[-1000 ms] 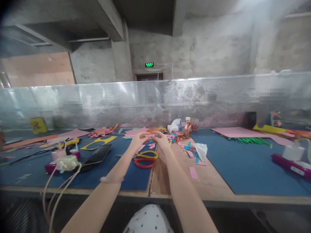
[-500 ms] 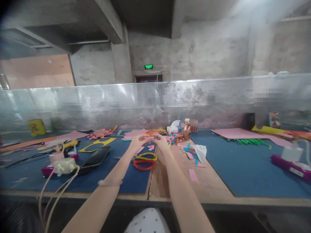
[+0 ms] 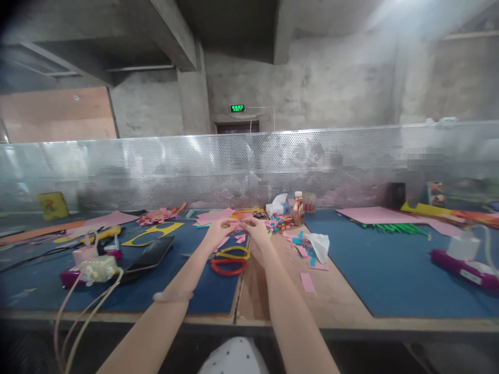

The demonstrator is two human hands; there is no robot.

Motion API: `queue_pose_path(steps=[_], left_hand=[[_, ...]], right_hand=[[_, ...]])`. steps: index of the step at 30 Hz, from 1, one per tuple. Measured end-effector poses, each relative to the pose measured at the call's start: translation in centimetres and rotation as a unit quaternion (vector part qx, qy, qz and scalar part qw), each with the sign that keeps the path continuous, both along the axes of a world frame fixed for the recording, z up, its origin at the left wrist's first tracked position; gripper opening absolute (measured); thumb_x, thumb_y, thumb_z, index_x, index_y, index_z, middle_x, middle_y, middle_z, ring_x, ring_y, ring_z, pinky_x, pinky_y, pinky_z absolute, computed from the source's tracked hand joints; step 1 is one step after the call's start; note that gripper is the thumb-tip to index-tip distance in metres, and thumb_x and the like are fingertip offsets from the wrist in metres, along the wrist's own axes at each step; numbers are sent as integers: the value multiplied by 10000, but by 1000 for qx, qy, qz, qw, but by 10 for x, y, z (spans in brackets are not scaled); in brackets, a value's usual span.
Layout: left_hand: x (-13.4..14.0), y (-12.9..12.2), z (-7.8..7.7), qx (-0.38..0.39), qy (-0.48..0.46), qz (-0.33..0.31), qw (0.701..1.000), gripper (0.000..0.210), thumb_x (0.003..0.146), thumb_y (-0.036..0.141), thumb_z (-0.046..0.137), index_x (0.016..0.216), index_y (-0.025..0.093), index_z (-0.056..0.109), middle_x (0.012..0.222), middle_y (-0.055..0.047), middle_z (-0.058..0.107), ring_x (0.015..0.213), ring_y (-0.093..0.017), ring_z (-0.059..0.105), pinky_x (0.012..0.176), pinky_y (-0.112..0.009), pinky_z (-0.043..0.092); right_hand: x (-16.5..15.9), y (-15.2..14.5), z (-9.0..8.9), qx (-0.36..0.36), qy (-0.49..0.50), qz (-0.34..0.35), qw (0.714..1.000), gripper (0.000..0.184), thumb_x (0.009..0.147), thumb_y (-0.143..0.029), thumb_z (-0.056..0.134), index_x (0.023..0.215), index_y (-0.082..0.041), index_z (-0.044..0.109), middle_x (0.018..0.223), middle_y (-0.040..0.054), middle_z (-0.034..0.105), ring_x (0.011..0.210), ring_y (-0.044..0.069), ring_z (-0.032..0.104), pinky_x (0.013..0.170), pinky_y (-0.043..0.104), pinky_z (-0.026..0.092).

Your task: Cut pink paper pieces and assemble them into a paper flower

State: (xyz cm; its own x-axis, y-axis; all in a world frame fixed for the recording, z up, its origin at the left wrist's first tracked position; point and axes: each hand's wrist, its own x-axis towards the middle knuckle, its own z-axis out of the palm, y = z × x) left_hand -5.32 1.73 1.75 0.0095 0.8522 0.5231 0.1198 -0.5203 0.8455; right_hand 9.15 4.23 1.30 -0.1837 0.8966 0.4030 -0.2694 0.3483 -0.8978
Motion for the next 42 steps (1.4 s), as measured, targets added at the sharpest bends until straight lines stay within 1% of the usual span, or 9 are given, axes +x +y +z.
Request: queue_pose_path(steps=[3, 11, 18, 24, 29, 31, 36, 39, 42], left_hand=[[-1, 1, -1, -4, -4, -6, 1000, 252, 669, 231, 663, 898, 125, 654, 670, -38, 663, 611, -144, 629, 606, -269, 516], [0, 1, -1, -10, -13, -9, 1000, 242, 663, 240, 677, 872, 118, 656, 728, -64, 677, 636, -166, 650, 629, -290, 523], [-1, 1, -1, 7, 13, -3, 1000, 261, 693, 258, 649, 894, 93, 658, 742, -84, 684, 669, -170, 647, 647, -300, 526], [-2, 3, -2, 0, 7, -7, 1000, 247, 689, 256, 655, 881, 100, 660, 734, -71, 686, 663, -170, 649, 661, -311, 529], [-3, 4, -3, -10, 9, -12, 1000, 233, 704, 238, 635, 888, 98, 660, 733, -73, 689, 651, -166, 652, 668, -312, 530], [-3, 2, -3, -11, 28, 2, 1000, 235, 708, 245, 626, 889, 101, 667, 752, -80, 692, 661, -170, 652, 657, -307, 528], [-5, -1, 0, 10, 101, 66, 993, 234, 705, 264, 612, 870, 118, 695, 798, -87, 701, 742, -183, 646, 672, -287, 511], [-5, -3, 1, 1, 122, 84, 989, 237, 701, 252, 610, 880, 123, 699, 792, -83, 702, 734, -183, 643, 649, -278, 508], [-5, -2, 1, -9, 116, 87, 989, 224, 698, 219, 614, 880, 122, 699, 814, -88, 703, 740, -178, 645, 665, -277, 508]], right_hand=[[0, -1, 0, 3, -7, -3, 1000, 273, 502, -281, 764, 715, -146, 661, 622, 9, 636, 578, 116, 591, 611, 262, 484], [0, -3, 2, 4, -8, -11, 1000, 275, 504, -266, 764, 727, -143, 661, 645, 15, 657, 592, 117, 603, 632, 260, 489], [1, -2, 2, 12, -7, 3, 1000, 319, 490, -308, 772, 733, -132, 665, 672, 27, 674, 606, 133, 619, 667, 290, 512], [1, 1, -1, 27, -23, -8, 999, 330, 513, -342, 764, 751, -130, 678, 692, 48, 681, 638, 159, 633, 687, 319, 527], [2, 0, -1, 36, -40, -11, 998, 302, 548, -330, 747, 762, -125, 685, 699, 50, 681, 660, 161, 632, 716, 329, 528], [2, -1, -1, 39, -47, -11, 998, 292, 546, -325, 744, 753, -127, 687, 701, 46, 681, 668, 162, 630, 714, 329, 528], [1, -2, -1, 35, -49, -21, 998, 244, 534, -285, 745, 720, -138, 685, 674, 32, 675, 639, 147, 619, 685, 311, 522], [1, -2, -1, 34, -56, -29, 997, 222, 525, -269, 753, 687, -134, 683, 638, 28, 665, 606, 137, 607, 660, 298, 518], [1, -3, 0, 39, -66, -25, 997, 228, 518, -269, 759, 685, -132, 687, 630, 25, 660, 580, 125, 592, 645, 284, 512]])
